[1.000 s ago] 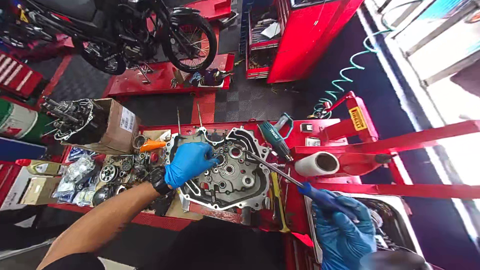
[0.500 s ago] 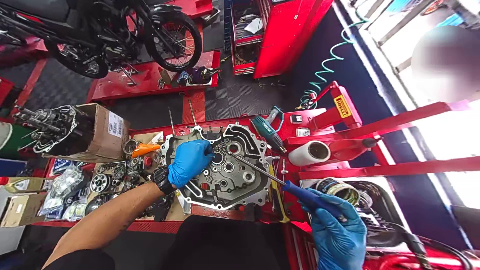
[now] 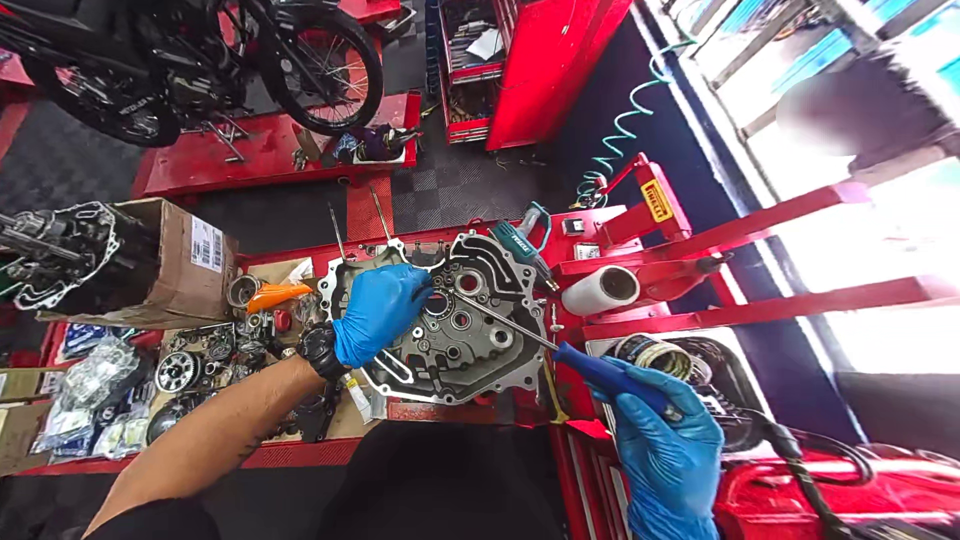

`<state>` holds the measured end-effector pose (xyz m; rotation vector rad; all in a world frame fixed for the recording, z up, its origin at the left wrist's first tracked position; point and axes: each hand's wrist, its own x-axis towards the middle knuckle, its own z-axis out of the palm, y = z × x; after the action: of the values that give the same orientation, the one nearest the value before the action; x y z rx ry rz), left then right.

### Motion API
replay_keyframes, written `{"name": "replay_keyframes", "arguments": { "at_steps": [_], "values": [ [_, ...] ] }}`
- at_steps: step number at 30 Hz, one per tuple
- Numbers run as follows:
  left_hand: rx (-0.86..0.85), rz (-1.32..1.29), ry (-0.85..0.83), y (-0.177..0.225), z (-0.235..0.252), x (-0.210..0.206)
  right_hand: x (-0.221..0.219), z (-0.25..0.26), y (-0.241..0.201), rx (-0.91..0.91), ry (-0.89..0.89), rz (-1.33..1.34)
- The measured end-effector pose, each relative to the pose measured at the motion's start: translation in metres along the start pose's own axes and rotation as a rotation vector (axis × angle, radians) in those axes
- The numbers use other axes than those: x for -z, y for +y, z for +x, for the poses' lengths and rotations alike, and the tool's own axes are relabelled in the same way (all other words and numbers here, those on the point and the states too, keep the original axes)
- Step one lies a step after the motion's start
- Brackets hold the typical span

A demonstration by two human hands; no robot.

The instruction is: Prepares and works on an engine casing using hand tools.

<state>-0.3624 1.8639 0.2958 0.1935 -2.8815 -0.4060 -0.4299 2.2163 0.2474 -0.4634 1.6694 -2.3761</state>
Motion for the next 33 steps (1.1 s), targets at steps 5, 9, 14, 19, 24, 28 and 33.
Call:
{"name": "replay_keyframes", "arguments": {
  "at_steps": [5,9,14,19,24,28,33],
  "values": [
    [-0.311,0.031,0.004,-0.006,0.014,0.004,-0.005,0.001,-0.002,0.014,0.001,0.008],
    [-0.396,0.027,-0.057,-0.009,0.027,0.015,-0.013,0.023,-0.029,0.121,-0.076,-0.173],
    [-0.337,0.017,-0.097,-0.018,0.040,0.017,-0.067,0.085,-0.111,0.317,-0.336,-0.685],
    [-0.318,-0.039,-0.105,-0.022,0.040,0.015,-0.126,0.124,-0.163,0.375,-0.601,-0.971],
    [-0.319,-0.023,-0.138,-0.013,0.037,0.007,-0.157,0.136,-0.174,0.353,-0.743,-1.123],
    [-0.283,0.047,-0.162,-0.014,0.040,0.001,-0.171,0.139,-0.172,0.397,-0.789,-1.173],
    [-0.288,0.056,-0.177,-0.012,0.043,0.001,-0.181,0.143,-0.174,0.290,-0.822,-1.175]
  ]
}}
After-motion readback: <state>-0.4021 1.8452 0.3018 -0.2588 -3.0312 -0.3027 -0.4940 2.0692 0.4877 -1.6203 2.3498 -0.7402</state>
